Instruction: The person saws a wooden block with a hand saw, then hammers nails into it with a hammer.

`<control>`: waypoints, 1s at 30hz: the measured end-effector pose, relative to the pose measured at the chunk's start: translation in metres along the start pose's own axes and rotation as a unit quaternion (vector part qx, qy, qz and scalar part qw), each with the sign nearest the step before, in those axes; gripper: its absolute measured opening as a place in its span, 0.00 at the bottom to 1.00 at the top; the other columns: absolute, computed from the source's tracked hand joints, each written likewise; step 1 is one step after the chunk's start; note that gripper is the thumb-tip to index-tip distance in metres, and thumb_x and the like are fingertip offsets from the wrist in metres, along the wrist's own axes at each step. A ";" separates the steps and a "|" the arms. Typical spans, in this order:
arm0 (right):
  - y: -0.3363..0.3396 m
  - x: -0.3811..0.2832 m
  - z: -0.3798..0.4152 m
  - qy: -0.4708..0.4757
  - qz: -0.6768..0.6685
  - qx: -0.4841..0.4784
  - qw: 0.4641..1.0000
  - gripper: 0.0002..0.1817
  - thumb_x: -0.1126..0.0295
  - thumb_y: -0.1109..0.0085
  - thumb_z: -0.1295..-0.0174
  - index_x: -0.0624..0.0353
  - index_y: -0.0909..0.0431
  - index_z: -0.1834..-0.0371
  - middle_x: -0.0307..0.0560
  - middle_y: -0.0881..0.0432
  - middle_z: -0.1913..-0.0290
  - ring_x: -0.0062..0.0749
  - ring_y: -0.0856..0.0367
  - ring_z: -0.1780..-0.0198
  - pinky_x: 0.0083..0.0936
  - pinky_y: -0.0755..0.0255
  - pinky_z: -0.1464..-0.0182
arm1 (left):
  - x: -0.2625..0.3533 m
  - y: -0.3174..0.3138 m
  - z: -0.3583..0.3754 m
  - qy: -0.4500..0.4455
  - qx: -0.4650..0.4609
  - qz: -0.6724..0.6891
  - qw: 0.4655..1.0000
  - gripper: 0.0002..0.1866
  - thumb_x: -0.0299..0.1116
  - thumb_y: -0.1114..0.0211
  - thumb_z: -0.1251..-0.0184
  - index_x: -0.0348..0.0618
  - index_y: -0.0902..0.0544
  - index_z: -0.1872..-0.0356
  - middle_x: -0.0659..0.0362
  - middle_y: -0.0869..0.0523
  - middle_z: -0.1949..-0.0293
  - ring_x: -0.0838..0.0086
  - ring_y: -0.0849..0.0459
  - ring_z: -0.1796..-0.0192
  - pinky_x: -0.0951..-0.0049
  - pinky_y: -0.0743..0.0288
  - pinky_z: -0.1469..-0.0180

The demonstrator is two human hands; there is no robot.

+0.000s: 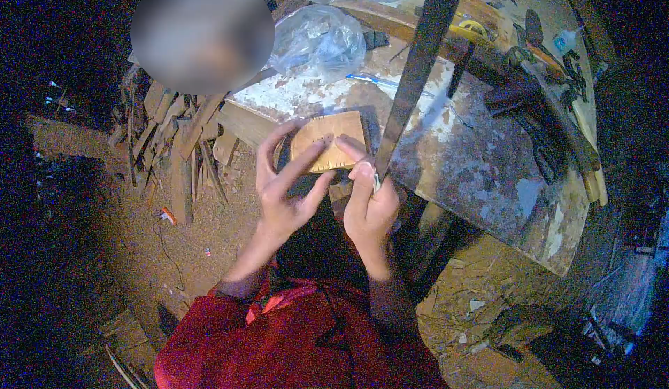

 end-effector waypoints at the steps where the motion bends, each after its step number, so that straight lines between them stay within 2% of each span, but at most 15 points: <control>1: 0.000 0.000 0.000 -0.001 0.000 0.001 1.000 0.21 0.61 0.65 0.20 0.60 0.35 0.73 0.57 0.14 0.49 0.04 0.44 0.82 0.11 0.50 0.80 | -0.006 0.007 0.005 0.046 0.050 0.011 0.998 0.29 0.30 0.24 0.51 0.39 0.18 0.44 0.42 0.26 0.42 0.50 0.25 0.40 0.59 0.31 0.37; 3: 0.000 -0.002 -0.001 -0.003 -0.003 0.003 1.000 0.21 0.61 0.64 0.20 0.59 0.35 0.73 0.58 0.14 0.49 0.05 0.45 0.83 0.11 0.50 0.80 | -0.019 0.017 0.022 0.136 0.150 0.034 0.979 0.28 0.29 0.25 0.49 0.36 0.20 0.44 0.43 0.25 0.44 0.52 0.24 0.41 0.60 0.31 0.37; 4: 0.000 -0.002 -0.001 -0.004 -0.005 0.004 1.000 0.21 0.61 0.64 0.20 0.59 0.35 0.73 0.58 0.14 0.49 0.05 0.45 0.83 0.11 0.50 0.80 | -0.029 0.017 0.031 0.164 0.174 0.062 0.969 0.23 0.32 0.30 0.38 0.34 0.23 0.44 0.48 0.23 0.47 0.59 0.23 0.45 0.65 0.31 0.39; 7: 0.000 -0.001 0.000 -0.009 -0.009 0.001 1.000 0.21 0.60 0.64 0.20 0.59 0.35 0.73 0.59 0.14 0.50 0.05 0.45 0.83 0.11 0.51 0.80 | -0.070 -0.019 0.059 0.402 0.123 0.320 0.849 0.21 0.42 0.39 0.27 0.35 0.24 0.44 0.52 0.22 0.49 0.65 0.23 0.46 0.67 0.32 0.40; 8: -0.001 -0.002 0.001 -0.010 -0.011 0.000 1.000 0.21 0.60 0.64 0.20 0.58 0.35 0.73 0.59 0.14 0.50 0.05 0.45 0.83 0.11 0.51 0.81 | -0.079 -0.035 0.064 0.424 0.044 0.368 0.826 0.26 0.50 0.50 0.22 0.35 0.24 0.43 0.54 0.19 0.52 0.70 0.20 0.50 0.71 0.26 0.48; 11: -0.003 -0.004 0.001 -0.006 -0.024 -0.001 1.000 0.21 0.60 0.64 0.20 0.58 0.35 0.73 0.59 0.14 0.50 0.05 0.45 0.84 0.11 0.51 0.81 | -0.067 -0.056 0.060 0.476 -0.065 0.512 0.712 0.29 0.53 0.51 0.22 0.32 0.24 0.44 0.52 0.16 0.55 0.69 0.15 0.58 0.70 0.19 0.57; 12: -0.003 -0.002 0.001 0.002 -0.025 0.000 1.000 0.21 0.60 0.64 0.20 0.59 0.35 0.73 0.59 0.14 0.50 0.05 0.45 0.84 0.11 0.51 0.81 | -0.068 -0.055 0.049 0.451 -0.036 0.496 0.741 0.30 0.54 0.51 0.22 0.30 0.23 0.45 0.51 0.15 0.58 0.69 0.13 0.64 0.70 0.15 0.67; 14: -0.001 -0.001 0.002 -0.008 -0.024 -0.007 1.000 0.19 0.64 0.64 0.21 0.61 0.32 0.70 0.58 0.14 0.49 0.16 0.36 0.70 0.17 0.44 0.67 | -0.069 -0.059 0.042 0.441 -0.070 0.492 0.747 0.30 0.54 0.51 0.22 0.30 0.22 0.46 0.51 0.14 0.59 0.69 0.13 0.63 0.70 0.14 0.66; 15: 0.000 0.000 0.004 -0.025 -0.022 -0.015 0.999 0.17 0.67 0.64 0.22 0.64 0.29 0.68 0.56 0.15 0.48 0.28 0.27 0.57 0.23 0.37 0.54 | -0.068 -0.060 0.039 0.437 -0.086 0.489 0.750 0.30 0.54 0.50 0.23 0.30 0.21 0.47 0.51 0.14 0.59 0.69 0.13 0.63 0.70 0.14 0.66; 17: 0.000 0.000 0.006 -0.048 -0.015 -0.026 0.998 0.17 0.70 0.64 0.23 0.66 0.27 0.67 0.55 0.15 0.46 0.39 0.18 0.44 0.30 0.29 0.41 | -0.069 -0.061 0.036 0.443 -0.085 0.487 0.748 0.30 0.54 0.49 0.23 0.31 0.20 0.49 0.51 0.13 0.62 0.71 0.12 0.64 0.73 0.14 0.68; 21: 0.001 0.001 0.009 -0.054 -0.003 -0.029 0.998 0.16 0.70 0.64 0.23 0.64 0.29 0.68 0.56 0.15 0.47 0.37 0.17 0.46 0.29 0.28 0.44 | -0.069 -0.063 0.034 0.459 -0.104 0.453 0.757 0.28 0.52 0.46 0.24 0.31 0.20 0.50 0.53 0.13 0.64 0.71 0.12 0.68 0.74 0.15 0.70; 24: 0.001 -0.008 0.013 -0.073 -0.078 -0.007 0.994 0.15 0.70 0.63 0.23 0.63 0.28 0.67 0.54 0.14 0.52 0.32 0.17 0.51 0.26 0.26 0.51 | -0.067 -0.061 0.034 0.455 -0.106 0.448 0.762 0.27 0.52 0.45 0.24 0.31 0.20 0.52 0.53 0.13 0.65 0.72 0.13 0.69 0.75 0.16 0.72; 26: 0.005 -0.012 0.021 -0.079 -0.096 0.009 0.992 0.17 0.66 0.63 0.22 0.61 0.30 0.68 0.51 0.15 0.59 0.25 0.25 0.63 0.21 0.32 0.62 | -0.066 -0.060 0.033 0.451 -0.103 0.448 0.765 0.26 0.52 0.45 0.24 0.31 0.19 0.53 0.53 0.13 0.67 0.72 0.13 0.71 0.76 0.18 0.74; 28: 0.012 -0.014 0.038 -0.069 -0.058 0.021 0.996 0.22 0.59 0.64 0.21 0.59 0.33 0.73 0.47 0.17 0.69 0.14 0.39 0.82 0.15 0.46 0.78 | -0.066 -0.059 0.032 0.449 -0.095 0.444 0.770 0.26 0.52 0.45 0.24 0.32 0.19 0.56 0.54 0.14 0.69 0.74 0.14 0.73 0.77 0.20 0.77; 30: 0.020 0.004 0.059 -0.089 -0.027 0.036 0.995 0.22 0.60 0.62 0.21 0.60 0.31 0.73 0.42 0.23 0.74 0.16 0.37 0.81 0.16 0.45 0.78 | -0.070 -0.059 0.034 0.439 -0.112 0.426 0.783 0.25 0.51 0.45 0.24 0.33 0.19 0.59 0.55 0.15 0.73 0.75 0.16 0.76 0.79 0.23 0.79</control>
Point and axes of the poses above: each hand's wrist, its own z-axis away from the middle knuckle, its own y-axis out of the back of the hand, x = y × z, the point moved 9 cm from there along -z, towards the middle knuckle
